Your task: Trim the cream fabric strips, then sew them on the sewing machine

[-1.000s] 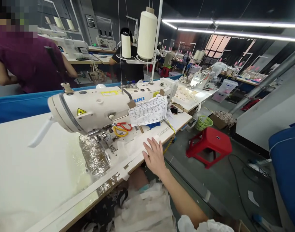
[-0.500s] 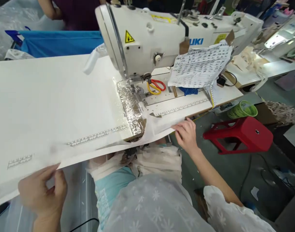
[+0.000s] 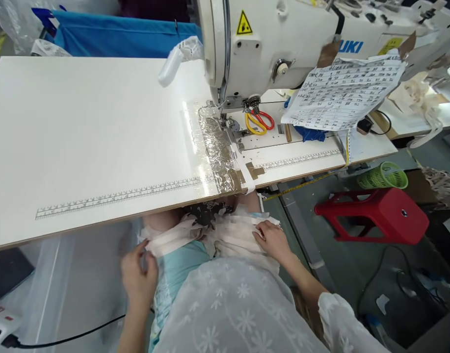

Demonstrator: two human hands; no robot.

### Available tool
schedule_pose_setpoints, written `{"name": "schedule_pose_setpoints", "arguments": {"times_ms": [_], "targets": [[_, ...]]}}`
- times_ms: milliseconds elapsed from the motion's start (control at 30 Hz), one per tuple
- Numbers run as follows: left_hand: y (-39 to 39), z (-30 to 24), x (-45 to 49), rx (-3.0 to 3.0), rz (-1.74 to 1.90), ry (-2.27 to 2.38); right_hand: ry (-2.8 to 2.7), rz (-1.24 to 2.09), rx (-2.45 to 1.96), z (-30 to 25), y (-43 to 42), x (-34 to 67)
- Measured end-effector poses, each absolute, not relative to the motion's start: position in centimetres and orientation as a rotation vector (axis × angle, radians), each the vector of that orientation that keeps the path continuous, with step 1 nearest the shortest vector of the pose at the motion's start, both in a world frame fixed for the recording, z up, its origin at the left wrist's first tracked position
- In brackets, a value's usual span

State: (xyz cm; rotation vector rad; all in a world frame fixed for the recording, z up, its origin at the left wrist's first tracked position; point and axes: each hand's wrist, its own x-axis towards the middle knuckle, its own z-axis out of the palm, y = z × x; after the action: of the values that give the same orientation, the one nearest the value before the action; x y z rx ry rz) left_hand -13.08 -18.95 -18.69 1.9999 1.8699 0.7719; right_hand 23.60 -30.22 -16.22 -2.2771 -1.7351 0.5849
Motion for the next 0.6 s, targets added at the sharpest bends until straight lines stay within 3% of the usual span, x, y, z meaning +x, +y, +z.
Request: {"name": "schedule_pose_setpoints", "arguments": {"times_ms": [267,400,533,600], "targets": [[-19.8,-15.3,-0.1,1.719,0.426,0.922,-1.447,0.633,-2.123,-17.8,-27.8,23.2],[-20.4,-14.8,4.0,1.447,0.187,0.805,-1.365,0.532,-2.017,-15.1,-26.8,22.4],[-20.8,-13.2,6.9,0.976,0.345,0.830,-1.566,0.466,-1.771,-10.1,-27.2,21.7],[-20.2,-12.4,7.6,0.926,0.369,0.759,-1.644,0.245,-1.677,-8.7,-27.1,22.1]]}}
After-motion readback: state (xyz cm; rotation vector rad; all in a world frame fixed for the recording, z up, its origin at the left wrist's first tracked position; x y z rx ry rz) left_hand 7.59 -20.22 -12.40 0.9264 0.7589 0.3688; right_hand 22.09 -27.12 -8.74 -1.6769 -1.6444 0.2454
